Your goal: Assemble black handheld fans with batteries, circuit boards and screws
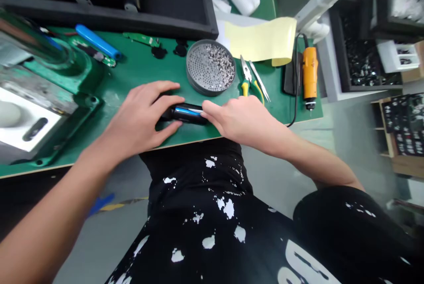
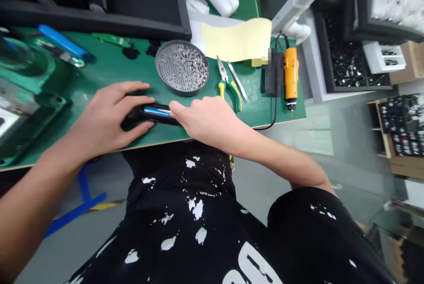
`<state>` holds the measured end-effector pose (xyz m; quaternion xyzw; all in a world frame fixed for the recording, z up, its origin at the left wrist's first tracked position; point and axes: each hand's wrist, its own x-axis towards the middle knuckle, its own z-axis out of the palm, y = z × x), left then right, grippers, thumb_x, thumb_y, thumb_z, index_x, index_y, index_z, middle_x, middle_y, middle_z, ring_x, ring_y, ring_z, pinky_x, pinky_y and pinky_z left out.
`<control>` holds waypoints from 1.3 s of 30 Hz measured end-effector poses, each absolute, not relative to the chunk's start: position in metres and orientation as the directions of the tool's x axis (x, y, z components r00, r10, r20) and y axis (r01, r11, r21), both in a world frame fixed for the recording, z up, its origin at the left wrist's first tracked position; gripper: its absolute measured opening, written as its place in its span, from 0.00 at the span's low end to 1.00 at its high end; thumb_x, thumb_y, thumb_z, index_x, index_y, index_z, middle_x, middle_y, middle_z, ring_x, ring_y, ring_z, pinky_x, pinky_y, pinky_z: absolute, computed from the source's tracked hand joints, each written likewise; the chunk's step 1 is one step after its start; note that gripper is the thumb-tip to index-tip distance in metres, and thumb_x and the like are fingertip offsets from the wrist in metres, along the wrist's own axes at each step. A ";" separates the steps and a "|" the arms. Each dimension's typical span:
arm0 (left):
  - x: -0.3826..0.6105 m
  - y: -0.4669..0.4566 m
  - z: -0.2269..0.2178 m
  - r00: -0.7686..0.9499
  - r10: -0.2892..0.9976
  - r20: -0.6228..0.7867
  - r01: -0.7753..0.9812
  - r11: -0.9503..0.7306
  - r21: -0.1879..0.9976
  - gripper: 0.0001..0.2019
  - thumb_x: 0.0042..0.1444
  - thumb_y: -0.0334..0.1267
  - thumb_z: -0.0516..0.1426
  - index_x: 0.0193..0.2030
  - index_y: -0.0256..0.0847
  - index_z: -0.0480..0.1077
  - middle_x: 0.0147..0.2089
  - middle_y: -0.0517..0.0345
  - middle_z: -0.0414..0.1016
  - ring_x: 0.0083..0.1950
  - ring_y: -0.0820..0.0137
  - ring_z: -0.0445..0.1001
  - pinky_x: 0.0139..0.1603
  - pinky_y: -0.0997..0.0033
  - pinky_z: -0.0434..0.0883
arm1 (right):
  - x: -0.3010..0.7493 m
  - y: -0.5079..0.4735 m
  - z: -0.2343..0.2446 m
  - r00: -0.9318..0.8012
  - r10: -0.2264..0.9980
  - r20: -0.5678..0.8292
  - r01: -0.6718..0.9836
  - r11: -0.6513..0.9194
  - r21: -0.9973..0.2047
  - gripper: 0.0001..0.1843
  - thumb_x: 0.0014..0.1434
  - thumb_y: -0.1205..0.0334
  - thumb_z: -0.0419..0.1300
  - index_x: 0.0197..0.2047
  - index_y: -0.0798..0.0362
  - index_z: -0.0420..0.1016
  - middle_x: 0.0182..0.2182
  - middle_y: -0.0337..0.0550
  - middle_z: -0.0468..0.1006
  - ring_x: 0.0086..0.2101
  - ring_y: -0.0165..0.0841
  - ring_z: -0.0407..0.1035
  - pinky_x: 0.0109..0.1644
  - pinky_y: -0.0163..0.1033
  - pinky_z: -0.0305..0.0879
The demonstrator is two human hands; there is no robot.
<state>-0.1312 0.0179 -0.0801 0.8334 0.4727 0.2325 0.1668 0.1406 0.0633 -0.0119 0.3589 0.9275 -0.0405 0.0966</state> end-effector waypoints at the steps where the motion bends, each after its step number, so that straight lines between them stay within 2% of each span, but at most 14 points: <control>1: -0.132 0.018 -0.080 0.441 0.864 0.242 0.729 -0.502 0.465 0.27 0.66 0.46 0.65 0.69 0.42 0.72 0.73 0.44 0.70 0.74 0.48 0.67 0.75 0.39 0.63 | 0.141 0.067 -0.009 -0.726 0.659 -0.195 0.676 0.737 -0.027 0.27 0.80 0.44 0.39 0.53 0.47 0.75 0.24 0.40 0.72 0.23 0.32 0.58 0.35 0.40 0.41; 6: -0.138 0.015 -0.076 0.389 0.882 0.266 0.746 -0.471 0.471 0.20 0.68 0.48 0.63 0.62 0.43 0.78 0.59 0.42 0.78 0.61 0.50 0.75 0.65 0.46 0.71 | 0.182 0.094 -0.002 -0.472 0.882 -0.022 0.876 0.465 -0.128 0.25 0.79 0.45 0.42 0.52 0.48 0.76 0.34 0.42 0.80 0.30 0.34 0.66 0.34 0.40 0.43; 10: -0.127 0.004 -0.058 0.162 0.975 0.150 0.613 -0.218 0.759 0.17 0.65 0.49 0.65 0.55 0.42 0.80 0.54 0.47 0.79 0.55 0.56 0.79 0.62 0.54 0.73 | 0.220 0.118 -0.026 -0.158 0.987 0.035 0.979 0.161 -0.122 0.21 0.78 0.51 0.45 0.53 0.48 0.78 0.48 0.47 0.82 0.38 0.37 0.72 0.35 0.41 0.44; 13: -0.099 -0.009 -0.046 -0.003 0.992 -0.126 0.147 0.125 0.981 0.18 0.68 0.52 0.61 0.49 0.38 0.79 0.42 0.49 0.83 0.44 0.59 0.81 0.52 0.59 0.76 | 0.231 0.126 -0.044 -0.070 0.997 -0.031 0.987 0.065 -0.145 0.21 0.77 0.51 0.47 0.58 0.45 0.80 0.51 0.47 0.82 0.39 0.39 0.73 0.35 0.41 0.47; 15: -0.075 -0.019 -0.043 -0.034 0.952 -0.303 -0.196 0.291 0.936 0.21 0.70 0.54 0.57 0.51 0.36 0.77 0.39 0.48 0.83 0.41 0.59 0.82 0.48 0.60 0.76 | 0.230 0.121 -0.046 -0.051 0.998 -0.029 0.983 0.045 -0.176 0.22 0.76 0.50 0.50 0.60 0.47 0.80 0.52 0.50 0.81 0.43 0.42 0.74 0.35 0.41 0.52; 17: -0.054 -0.026 -0.043 -0.042 0.933 -0.358 -0.386 0.315 0.867 0.21 0.70 0.53 0.57 0.51 0.35 0.77 0.38 0.49 0.82 0.40 0.59 0.82 0.47 0.60 0.76 | 0.223 0.108 -0.041 -0.025 0.996 0.088 0.967 0.046 -0.249 0.23 0.75 0.49 0.52 0.61 0.51 0.80 0.54 0.55 0.80 0.50 0.47 0.73 0.38 0.42 0.60; 20: -0.036 -0.031 -0.041 -0.073 0.941 -0.329 -0.335 0.288 0.897 0.18 0.70 0.53 0.58 0.49 0.37 0.77 0.37 0.52 0.81 0.38 0.62 0.80 0.46 0.64 0.75 | 0.196 0.079 -0.029 -0.106 0.976 0.188 0.777 0.199 -0.597 0.23 0.74 0.47 0.57 0.63 0.52 0.78 0.50 0.52 0.80 0.47 0.41 0.72 0.42 0.43 0.68; 23: -0.033 -0.032 -0.037 -0.095 0.970 -0.223 -0.057 0.219 0.974 0.16 0.68 0.51 0.63 0.47 0.40 0.79 0.39 0.53 0.82 0.41 0.63 0.79 0.47 0.67 0.73 | 0.159 0.053 -0.026 -0.388 0.922 0.019 0.280 0.137 -0.950 0.26 0.68 0.45 0.66 0.64 0.47 0.78 0.47 0.45 0.80 0.36 0.32 0.72 0.37 0.39 0.71; 26: -0.038 -0.034 -0.035 -0.187 0.966 -0.179 0.031 0.188 0.982 0.15 0.68 0.51 0.64 0.49 0.41 0.81 0.45 0.52 0.84 0.45 0.61 0.80 0.50 0.68 0.73 | 0.133 0.043 -0.033 -0.445 0.890 -0.098 0.045 -0.087 -0.995 0.23 0.66 0.44 0.68 0.58 0.48 0.81 0.44 0.44 0.81 0.33 0.30 0.74 0.34 0.37 0.74; 29: -0.047 -0.037 -0.037 -0.351 0.909 -0.225 -0.104 0.201 0.974 0.17 0.69 0.53 0.62 0.49 0.41 0.81 0.44 0.51 0.85 0.47 0.60 0.82 0.54 0.64 0.75 | 0.129 0.045 -0.035 -0.417 0.893 -0.166 -0.016 -0.190 -0.982 0.23 0.66 0.44 0.68 0.57 0.48 0.81 0.40 0.43 0.81 0.32 0.30 0.73 0.30 0.35 0.73; 32: -0.060 -0.039 -0.036 -0.425 0.870 -0.248 -0.329 0.107 0.938 0.19 0.70 0.55 0.60 0.48 0.40 0.79 0.39 0.50 0.84 0.46 0.59 0.82 0.56 0.60 0.75 | 0.136 0.050 -0.026 -0.332 0.939 -0.086 -0.033 -0.102 -0.994 0.20 0.68 0.46 0.67 0.57 0.48 0.80 0.44 0.45 0.80 0.31 0.30 0.73 0.27 0.34 0.72; 35: -0.074 -0.043 -0.026 -0.436 0.865 -0.249 -0.528 -0.022 0.849 0.21 0.72 0.55 0.55 0.44 0.38 0.78 0.29 0.55 0.75 0.34 0.67 0.73 0.42 0.67 0.73 | 0.133 0.053 -0.019 -0.322 0.925 0.202 0.067 0.235 -0.970 0.18 0.69 0.53 0.67 0.60 0.44 0.79 0.52 0.48 0.78 0.43 0.36 0.78 0.33 0.37 0.76; 37: -0.082 -0.047 -0.016 -0.417 0.878 -0.233 -0.603 -0.075 0.794 0.21 0.74 0.53 0.52 0.47 0.39 0.77 0.24 0.59 0.68 0.28 0.70 0.64 0.34 0.70 0.68 | 0.120 0.055 -0.023 -0.478 0.788 0.388 0.164 0.514 -0.842 0.20 0.70 0.58 0.67 0.63 0.41 0.77 0.56 0.49 0.78 0.51 0.40 0.77 0.40 0.40 0.79; 39: -0.087 -0.053 -0.008 -0.403 0.890 -0.212 -0.621 -0.097 0.778 0.20 0.75 0.52 0.49 0.50 0.41 0.76 0.24 0.60 0.66 0.27 0.69 0.62 0.34 0.68 0.67 | 0.099 0.058 -0.033 -0.677 0.588 0.442 0.207 0.729 -0.653 0.21 0.72 0.61 0.63 0.66 0.40 0.76 0.59 0.50 0.79 0.54 0.42 0.76 0.46 0.44 0.79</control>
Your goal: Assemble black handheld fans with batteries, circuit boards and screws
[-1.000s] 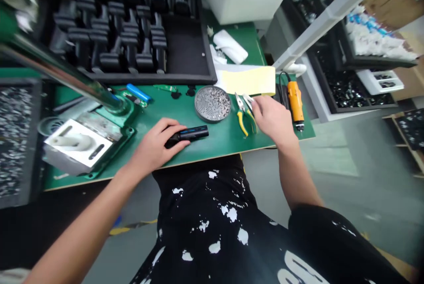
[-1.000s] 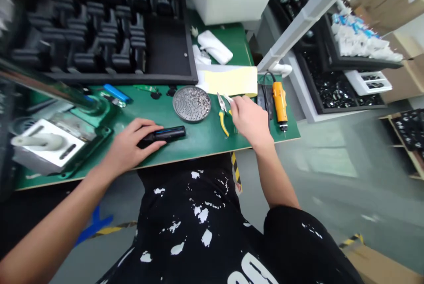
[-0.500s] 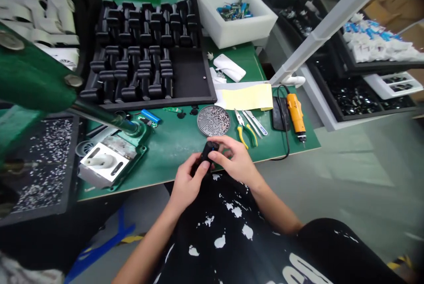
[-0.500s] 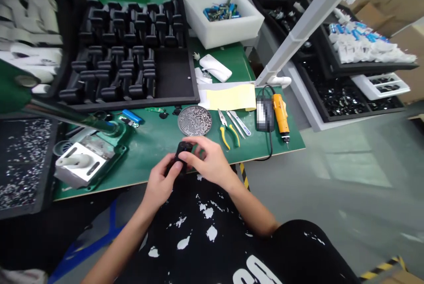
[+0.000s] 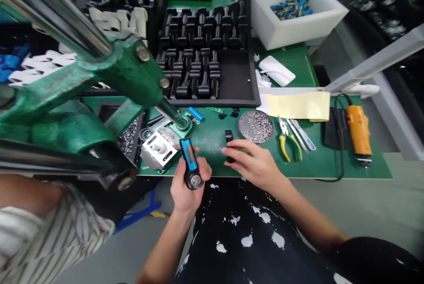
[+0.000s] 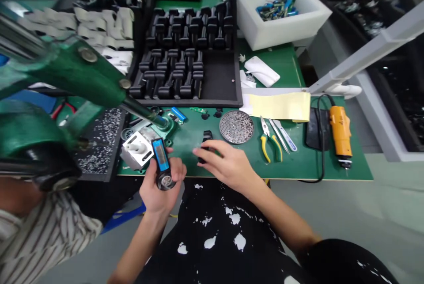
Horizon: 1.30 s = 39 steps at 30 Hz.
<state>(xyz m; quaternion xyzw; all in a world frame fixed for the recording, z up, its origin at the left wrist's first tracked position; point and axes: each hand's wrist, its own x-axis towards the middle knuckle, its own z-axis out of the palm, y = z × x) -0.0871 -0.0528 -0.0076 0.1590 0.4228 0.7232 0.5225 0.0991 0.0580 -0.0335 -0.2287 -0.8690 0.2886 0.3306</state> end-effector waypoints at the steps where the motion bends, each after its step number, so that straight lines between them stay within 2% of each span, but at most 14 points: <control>1: -0.089 -0.055 -0.005 -0.406 0.891 -0.204 -0.613 -0.100 0.784 0.19 0.75 0.51 0.49 0.51 0.41 0.76 0.24 0.59 0.67 0.28 0.69 0.64 0.36 0.68 0.68 | 0.088 0.060 -0.040 -0.754 0.504 0.421 0.211 0.793 -0.571 0.21 0.74 0.62 0.60 0.67 0.41 0.76 0.60 0.50 0.78 0.55 0.42 0.76 0.49 0.46 0.79; 6: -0.090 -0.065 -0.006 -0.439 0.876 -0.198 -0.519 -0.068 0.852 0.17 0.74 0.51 0.54 0.49 0.41 0.77 0.34 0.53 0.78 0.38 0.68 0.74 0.45 0.69 0.72 | 0.055 0.072 -0.058 -0.903 0.376 0.211 0.252 0.857 -0.450 0.29 0.70 0.74 0.53 0.71 0.49 0.73 0.72 0.54 0.68 0.61 0.49 0.68 0.58 0.57 0.74; 9: -0.086 -0.069 -0.010 -0.406 0.901 -0.152 -0.458 -0.057 0.887 0.16 0.70 0.51 0.61 0.60 0.47 0.73 0.43 0.53 0.83 0.41 0.65 0.80 0.49 0.62 0.77 | 0.063 0.068 -0.049 -0.825 0.498 0.266 0.250 0.745 -0.619 0.27 0.70 0.72 0.53 0.69 0.49 0.73 0.70 0.54 0.70 0.60 0.48 0.68 0.63 0.60 0.70; 11: -0.084 -0.068 -0.013 -0.379 0.925 -0.028 -0.317 -0.101 0.943 0.18 0.70 0.45 0.62 0.64 0.51 0.69 0.54 0.49 0.84 0.54 0.58 0.84 0.61 0.49 0.76 | 0.073 0.058 -0.041 -0.689 0.691 0.221 0.204 0.477 -0.855 0.20 0.75 0.63 0.53 0.65 0.48 0.76 0.60 0.53 0.78 0.55 0.43 0.72 0.59 0.53 0.74; 13: -0.084 -0.064 -0.018 -0.337 0.924 0.182 -0.067 -0.216 0.974 0.16 0.70 0.38 0.61 0.62 0.53 0.69 0.63 0.48 0.82 0.70 0.53 0.76 0.76 0.35 0.63 | 0.081 0.046 -0.037 -0.636 0.771 -0.020 0.059 0.022 -0.998 0.21 0.78 0.49 0.50 0.66 0.46 0.72 0.51 0.49 0.79 0.46 0.38 0.76 0.42 0.42 0.78; 15: -0.083 -0.057 -0.027 -0.203 0.895 0.397 0.191 -0.361 0.913 0.17 0.68 0.33 0.62 0.60 0.54 0.70 0.68 0.50 0.79 0.80 0.53 0.64 0.81 0.28 0.48 | 0.086 0.035 -0.037 -0.730 0.652 -0.207 -0.089 -0.391 -0.916 0.29 0.77 0.37 0.44 0.71 0.43 0.64 0.49 0.48 0.78 0.38 0.36 0.77 0.27 0.35 0.71; 17: -0.081 -0.050 -0.040 0.011 0.851 0.525 0.357 -0.494 0.793 0.22 0.64 0.30 0.65 0.61 0.56 0.71 0.72 0.52 0.75 0.84 0.54 0.55 0.82 0.29 0.47 | 0.089 0.028 -0.039 -0.784 0.582 -0.216 -0.179 -0.545 -0.819 0.33 0.75 0.33 0.45 0.73 0.41 0.59 0.49 0.47 0.76 0.36 0.34 0.76 0.27 0.35 0.71; 19: -0.076 -0.047 -0.050 0.131 0.811 0.570 0.439 -0.563 0.700 0.28 0.59 0.27 0.67 0.63 0.57 0.74 0.78 0.53 0.66 0.86 0.52 0.49 0.82 0.33 0.53 | 0.093 0.027 -0.037 -0.720 0.668 -0.190 -0.225 -0.483 -0.846 0.30 0.74 0.36 0.52 0.71 0.41 0.63 0.48 0.46 0.75 0.38 0.33 0.74 0.37 0.37 0.76; 21: -0.068 -0.047 -0.055 0.019 0.845 0.534 0.398 -0.496 0.771 0.32 0.58 0.26 0.67 0.65 0.59 0.74 0.80 0.53 0.62 0.83 0.50 0.56 0.78 0.39 0.63 | 0.100 0.029 -0.031 -0.601 0.784 -0.157 -0.206 -0.342 -0.917 0.28 0.73 0.40 0.59 0.70 0.40 0.66 0.48 0.45 0.74 0.41 0.34 0.72 0.46 0.40 0.76; 24: -0.055 -0.050 -0.048 -0.213 0.976 0.048 -0.122 -0.075 0.990 0.19 0.65 0.36 0.64 0.62 0.54 0.76 0.63 0.48 0.78 0.61 0.53 0.80 0.59 0.49 0.81 | 0.112 0.033 -0.017 -0.545 0.834 -0.091 -0.114 -0.182 -0.977 0.34 0.71 0.39 0.61 0.74 0.39 0.62 0.50 0.45 0.73 0.39 0.34 0.70 0.44 0.42 0.77; 25: -0.051 -0.050 -0.045 -0.162 0.976 -0.145 -0.324 0.086 0.942 0.14 0.67 0.44 0.62 0.58 0.50 0.78 0.54 0.47 0.81 0.53 0.54 0.83 0.52 0.51 0.82 | 0.115 0.035 -0.012 -0.569 0.817 -0.095 -0.080 -0.169 -0.982 0.35 0.71 0.39 0.61 0.76 0.37 0.59 0.50 0.46 0.74 0.37 0.34 0.70 0.40 0.42 0.77; 27: -0.044 -0.048 -0.038 0.009 0.947 -0.320 -0.527 0.277 0.804 0.20 0.67 0.58 0.59 0.49 0.44 0.80 0.41 0.47 0.81 0.43 0.53 0.82 0.42 0.53 0.82 | 0.118 0.037 -0.006 -0.612 0.783 -0.115 -0.008 -0.151 -0.989 0.37 0.71 0.40 0.61 0.78 0.35 0.56 0.52 0.47 0.74 0.34 0.33 0.70 0.35 0.42 0.77; 33: -0.025 -0.039 -0.029 -0.063 0.961 -0.270 -0.448 0.214 0.868 0.23 0.66 0.62 0.61 0.49 0.45 0.80 0.39 0.49 0.78 0.38 0.58 0.79 0.39 0.58 0.78 | 0.116 0.035 -0.011 -0.660 0.751 -0.013 -0.098 -0.104 -0.990 0.44 0.72 0.42 0.59 0.82 0.36 0.42 0.70 0.50 0.65 0.44 0.36 0.73 0.42 0.43 0.80; 39: -0.015 -0.041 -0.028 -0.230 0.961 -0.151 -0.303 0.076 0.950 0.25 0.66 0.65 0.58 0.49 0.46 0.81 0.45 0.46 0.81 0.46 0.52 0.81 0.37 0.58 0.77 | 0.114 0.027 -0.014 -0.718 0.691 -0.079 -0.153 -0.268 -0.951 0.38 0.73 0.41 0.57 0.79 0.45 0.55 0.69 0.50 0.69 0.63 0.45 0.68 0.50 0.42 0.77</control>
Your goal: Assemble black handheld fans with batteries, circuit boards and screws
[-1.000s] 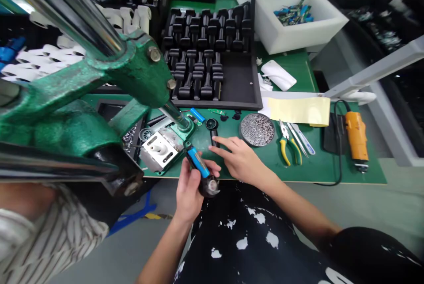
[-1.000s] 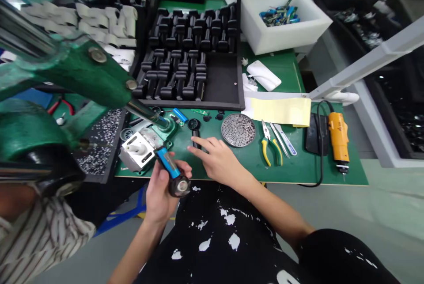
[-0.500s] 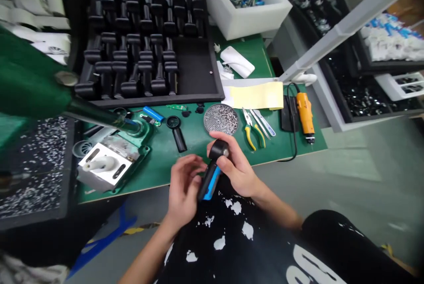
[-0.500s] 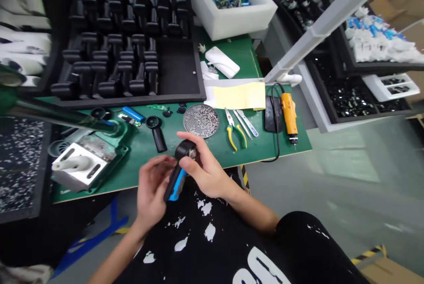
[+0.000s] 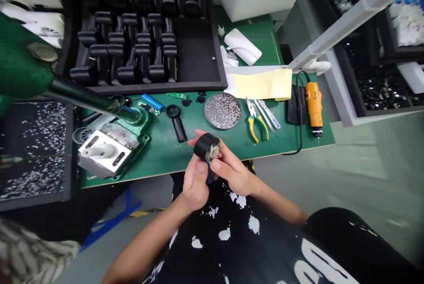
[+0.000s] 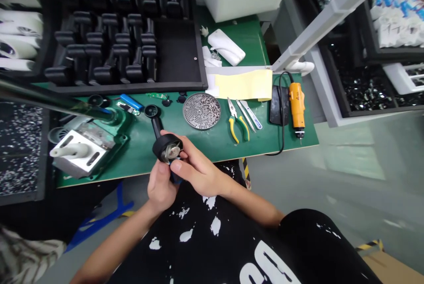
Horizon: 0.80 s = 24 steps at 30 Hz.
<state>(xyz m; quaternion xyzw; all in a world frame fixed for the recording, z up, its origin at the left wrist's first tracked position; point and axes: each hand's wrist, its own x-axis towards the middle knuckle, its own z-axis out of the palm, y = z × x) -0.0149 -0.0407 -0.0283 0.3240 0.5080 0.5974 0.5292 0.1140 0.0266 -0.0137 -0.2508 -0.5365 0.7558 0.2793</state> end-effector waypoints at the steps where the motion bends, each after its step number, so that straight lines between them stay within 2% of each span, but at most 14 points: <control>1: -0.014 -0.042 -0.030 -0.246 0.960 -0.136 -0.273 0.066 0.960 0.24 0.65 0.64 0.60 0.50 0.46 0.81 0.47 0.45 0.81 0.47 0.52 0.80 0.38 0.58 0.77 | 0.114 0.026 -0.014 -0.714 0.696 -0.078 -0.172 -0.282 -0.944 0.36 0.72 0.43 0.57 0.78 0.46 0.58 0.68 0.50 0.70 0.63 0.45 0.68 0.51 0.42 0.76; 3: -0.013 -0.044 -0.034 -0.256 0.958 -0.132 -0.245 0.067 0.967 0.24 0.65 0.63 0.61 0.53 0.46 0.81 0.49 0.46 0.81 0.43 0.55 0.80 0.38 0.59 0.77 | 0.113 0.025 -0.015 -0.706 0.702 -0.093 -0.201 -0.325 -0.924 0.32 0.71 0.48 0.57 0.75 0.45 0.63 0.63 0.48 0.73 0.58 0.42 0.71 0.43 0.38 0.73; 5: -0.010 -0.046 -0.039 -0.264 0.954 -0.139 -0.258 0.069 0.964 0.23 0.67 0.62 0.60 0.54 0.46 0.80 0.44 0.48 0.80 0.34 0.62 0.76 0.33 0.62 0.75 | 0.111 0.024 -0.016 -0.699 0.700 -0.147 -0.196 -0.385 -0.902 0.30 0.68 0.55 0.56 0.72 0.44 0.65 0.56 0.47 0.75 0.49 0.39 0.72 0.34 0.35 0.67; 7: -0.008 -0.047 -0.044 -0.268 0.955 -0.128 -0.272 0.052 0.961 0.21 0.70 0.60 0.58 0.53 0.45 0.79 0.37 0.53 0.76 0.28 0.68 0.72 0.29 0.66 0.72 | 0.109 0.024 -0.017 -0.692 0.692 -0.203 -0.178 -0.437 -0.882 0.29 0.65 0.59 0.55 0.69 0.43 0.66 0.50 0.46 0.75 0.42 0.36 0.70 0.29 0.33 0.63; 9: -0.006 -0.046 -0.049 -0.264 0.962 -0.076 -0.265 0.003 0.964 0.21 0.71 0.58 0.57 0.53 0.43 0.78 0.35 0.55 0.74 0.28 0.69 0.71 0.28 0.68 0.71 | 0.107 0.024 -0.017 -0.677 0.700 -0.226 -0.183 -0.457 -0.870 0.29 0.61 0.60 0.55 0.66 0.45 0.66 0.43 0.44 0.72 0.38 0.35 0.66 0.29 0.33 0.61; 12: -0.005 -0.043 -0.053 -0.238 0.971 -0.015 -0.260 -0.049 0.964 0.21 0.74 0.56 0.53 0.54 0.42 0.75 0.38 0.54 0.75 0.31 0.69 0.74 0.30 0.69 0.74 | 0.104 0.025 -0.017 -0.657 0.715 -0.238 -0.207 -0.474 -0.856 0.27 0.59 0.60 0.55 0.63 0.46 0.66 0.36 0.40 0.66 0.33 0.33 0.61 0.27 0.31 0.59; 18: -0.004 -0.043 -0.057 -0.223 0.973 -0.059 -0.342 -0.022 0.940 0.20 0.75 0.55 0.52 0.59 0.45 0.74 0.37 0.55 0.74 0.35 0.66 0.77 0.35 0.66 0.78 | 0.103 0.025 -0.023 -0.643 0.725 -0.247 -0.220 -0.484 -0.847 0.30 0.57 0.62 0.54 0.64 0.43 0.66 0.36 0.39 0.66 0.28 0.30 0.57 0.24 0.31 0.58; 22: 0.000 -0.040 -0.052 -0.250 0.959 -0.131 -0.406 0.019 0.914 0.20 0.72 0.58 0.56 0.54 0.44 0.76 0.36 0.56 0.73 0.34 0.67 0.77 0.35 0.67 0.78 | 0.103 0.026 -0.028 -0.650 0.718 -0.249 -0.171 -0.458 -0.873 0.34 0.59 0.62 0.52 0.68 0.43 0.62 0.37 0.38 0.68 0.25 0.28 0.56 0.23 0.31 0.59; 24: -0.001 -0.033 -0.046 -0.263 0.946 -0.187 -0.478 0.040 0.877 0.19 0.70 0.58 0.59 0.49 0.44 0.77 0.34 0.58 0.72 0.32 0.69 0.74 0.34 0.68 0.77 | 0.103 0.028 -0.032 -0.655 0.718 -0.236 -0.118 -0.405 -0.907 0.34 0.64 0.60 0.50 0.73 0.42 0.57 0.41 0.40 0.71 0.25 0.27 0.58 0.24 0.31 0.61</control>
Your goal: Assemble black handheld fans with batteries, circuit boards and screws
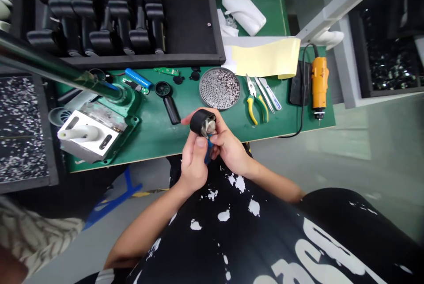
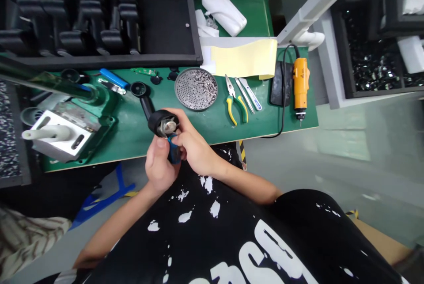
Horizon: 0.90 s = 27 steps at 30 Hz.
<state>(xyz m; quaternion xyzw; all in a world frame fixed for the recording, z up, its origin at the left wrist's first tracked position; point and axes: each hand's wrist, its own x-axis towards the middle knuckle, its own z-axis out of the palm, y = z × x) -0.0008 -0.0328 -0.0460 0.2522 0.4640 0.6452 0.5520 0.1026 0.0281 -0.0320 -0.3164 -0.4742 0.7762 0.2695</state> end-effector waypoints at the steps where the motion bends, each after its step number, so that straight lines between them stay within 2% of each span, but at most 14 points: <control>1: -0.002 -0.028 -0.042 -0.263 0.936 -0.233 -0.528 0.062 0.847 0.19 0.70 0.58 0.60 0.47 0.43 0.78 0.33 0.59 0.71 0.30 0.71 0.73 0.33 0.69 0.76 | 0.103 0.030 -0.034 -0.644 0.735 -0.210 -0.088 -0.345 -0.935 0.34 0.67 0.57 0.50 0.76 0.41 0.53 0.46 0.42 0.73 0.27 0.27 0.62 0.26 0.32 0.66; 3: -0.007 -0.016 -0.035 -0.247 0.905 -0.346 -0.622 0.126 0.773 0.21 0.69 0.59 0.60 0.44 0.41 0.78 0.31 0.60 0.69 0.28 0.73 0.70 0.33 0.69 0.76 | 0.107 0.035 -0.038 -0.604 0.794 -0.073 -0.031 -0.114 -0.993 0.38 0.71 0.50 0.55 0.79 0.41 0.47 0.62 0.50 0.70 0.42 0.33 0.73 0.41 0.39 0.79; 4: -0.011 -0.011 -0.032 -0.238 0.886 -0.398 -0.653 0.157 0.741 0.21 0.70 0.59 0.59 0.42 0.41 0.78 0.30 0.60 0.68 0.28 0.73 0.70 0.34 0.69 0.76 | 0.110 0.039 -0.040 -0.596 0.802 0.032 0.006 0.044 -0.999 0.41 0.70 0.47 0.59 0.79 0.42 0.47 0.68 0.52 0.64 0.53 0.39 0.73 0.52 0.45 0.81; 6: -0.016 -0.005 -0.028 -0.225 0.851 -0.475 -0.674 0.216 0.706 0.22 0.70 0.59 0.59 0.38 0.40 0.77 0.29 0.59 0.69 0.31 0.70 0.73 0.36 0.68 0.77 | 0.118 0.045 -0.041 -0.629 0.748 0.212 0.082 0.335 -0.939 0.45 0.66 0.45 0.68 0.78 0.45 0.53 0.72 0.55 0.59 0.68 0.46 0.63 0.71 0.54 0.71; 8: -0.020 -0.004 -0.027 -0.226 0.824 -0.519 -0.660 0.262 0.704 0.23 0.68 0.60 0.60 0.36 0.39 0.76 0.30 0.57 0.71 0.34 0.68 0.77 0.37 0.67 0.77 | 0.128 0.052 -0.040 -0.695 0.663 0.278 0.136 0.501 -0.855 0.44 0.65 0.45 0.71 0.76 0.48 0.59 0.69 0.56 0.65 0.70 0.46 0.62 0.75 0.56 0.65; 11: -0.020 -0.009 -0.031 -0.252 0.810 -0.529 -0.621 0.284 0.731 0.23 0.66 0.60 0.63 0.38 0.40 0.76 0.32 0.57 0.73 0.36 0.66 0.78 0.38 0.66 0.77 | 0.139 0.060 -0.034 -0.740 0.605 0.293 0.176 0.596 -0.784 0.41 0.66 0.44 0.70 0.74 0.49 0.62 0.64 0.56 0.71 0.65 0.45 0.69 0.71 0.56 0.70; 15: -0.017 -0.019 -0.039 -0.312 0.835 -0.453 -0.492 0.266 0.829 0.22 0.67 0.61 0.61 0.41 0.41 0.77 0.33 0.57 0.74 0.39 0.64 0.79 0.39 0.66 0.77 | 0.143 0.070 -0.025 -0.764 0.558 0.325 0.149 0.642 -0.752 0.36 0.65 0.44 0.71 0.69 0.49 0.68 0.60 0.54 0.73 0.59 0.45 0.72 0.65 0.55 0.75; 20: -0.014 -0.022 -0.042 -0.296 0.899 -0.322 -0.362 0.206 0.909 0.23 0.70 0.62 0.57 0.43 0.43 0.76 0.37 0.54 0.76 0.44 0.62 0.79 0.43 0.63 0.77 | 0.140 0.076 -0.022 -0.755 0.544 0.366 0.089 0.638 -0.765 0.31 0.61 0.51 0.72 0.63 0.50 0.69 0.53 0.50 0.73 0.52 0.42 0.72 0.57 0.52 0.78; 23: -0.013 -0.019 -0.040 -0.259 0.929 -0.264 -0.319 0.175 0.931 0.24 0.71 0.63 0.54 0.43 0.43 0.75 0.39 0.53 0.77 0.44 0.61 0.79 0.44 0.61 0.77 | 0.140 0.077 -0.024 -0.729 0.560 0.393 0.054 0.620 -0.783 0.30 0.60 0.51 0.72 0.61 0.49 0.69 0.50 0.47 0.71 0.48 0.39 0.72 0.52 0.49 0.79; 27: -0.011 -0.015 -0.039 -0.266 0.941 -0.211 -0.247 0.145 0.958 0.23 0.72 0.62 0.53 0.45 0.44 0.75 0.43 0.52 0.78 0.47 0.61 0.79 0.48 0.60 0.77 | 0.143 0.079 -0.028 -0.718 0.566 0.405 0.033 0.609 -0.792 0.31 0.58 0.50 0.73 0.60 0.49 0.70 0.49 0.47 0.69 0.47 0.38 0.71 0.50 0.48 0.80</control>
